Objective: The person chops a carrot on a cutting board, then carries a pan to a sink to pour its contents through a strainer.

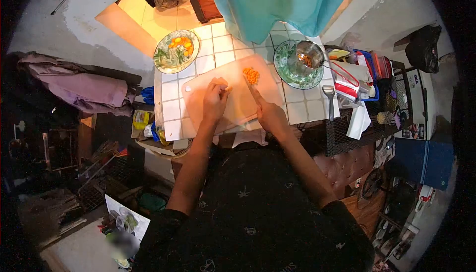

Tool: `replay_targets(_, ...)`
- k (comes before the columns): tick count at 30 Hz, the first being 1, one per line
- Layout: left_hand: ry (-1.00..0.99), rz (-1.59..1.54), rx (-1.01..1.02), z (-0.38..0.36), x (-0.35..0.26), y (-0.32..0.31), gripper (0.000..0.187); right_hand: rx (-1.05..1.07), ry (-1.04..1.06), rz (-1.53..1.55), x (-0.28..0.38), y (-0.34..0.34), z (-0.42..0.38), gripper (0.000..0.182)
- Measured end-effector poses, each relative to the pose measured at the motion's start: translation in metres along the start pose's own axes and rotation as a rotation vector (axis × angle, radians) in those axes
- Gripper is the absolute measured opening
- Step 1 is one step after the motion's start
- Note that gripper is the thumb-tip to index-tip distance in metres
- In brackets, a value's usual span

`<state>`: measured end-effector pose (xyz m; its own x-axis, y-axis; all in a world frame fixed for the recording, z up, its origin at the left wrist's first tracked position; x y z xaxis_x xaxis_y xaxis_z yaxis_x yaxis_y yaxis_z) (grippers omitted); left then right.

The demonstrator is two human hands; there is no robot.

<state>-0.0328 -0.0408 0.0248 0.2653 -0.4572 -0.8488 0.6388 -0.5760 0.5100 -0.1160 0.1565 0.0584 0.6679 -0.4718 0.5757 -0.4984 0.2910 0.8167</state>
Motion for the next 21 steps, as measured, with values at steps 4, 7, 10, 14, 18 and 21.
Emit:
replay_targets(4, -0.078, 0.030, 0.014, 0.004, 0.000, -0.008, 0.017, 0.108, -0.038, -0.036, 0.008, -0.004, 0.001, 0.066)
replay_targets(7, -0.140, 0.085, 0.014, 0.003, -0.004, -0.010, 0.015, 0.160, 0.018, -0.075, 0.014, -0.020, 0.000, 0.067)
replay_targets(10, -0.126, 0.068, 0.027, 0.005, -0.001, -0.012, 0.014, 0.176, 0.073, -0.087, 0.020, -0.025, 0.001, 0.067)
replay_targets(14, -0.168, 0.112, 0.008, 0.005, -0.008, -0.012, 0.015, 0.198, 0.126, -0.192, 0.026, -0.027, 0.003, 0.072)
replay_targets(18, -0.187, 0.144, -0.046, 0.002, -0.016, -0.009, 0.016, 0.275, 0.050, -0.207, 0.029, -0.022, 0.003, 0.067)
replay_targets(21, -0.176, 0.168, -0.026, 0.004, -0.013, -0.010, 0.014, 0.249, 0.050, -0.203, 0.025, -0.022, 0.004, 0.067)
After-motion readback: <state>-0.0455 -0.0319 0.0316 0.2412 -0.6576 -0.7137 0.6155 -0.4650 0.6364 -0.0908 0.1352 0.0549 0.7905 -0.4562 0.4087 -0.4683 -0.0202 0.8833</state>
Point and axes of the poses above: each hand's wrist, its own z-axis towards the middle knuckle, its own y-axis out of the back of the hand, x = y × z, the point moved 8 cm from there along z, towards the middle knuckle, and after that the axes turned 10 degrees about y, right-handed, at the moved point
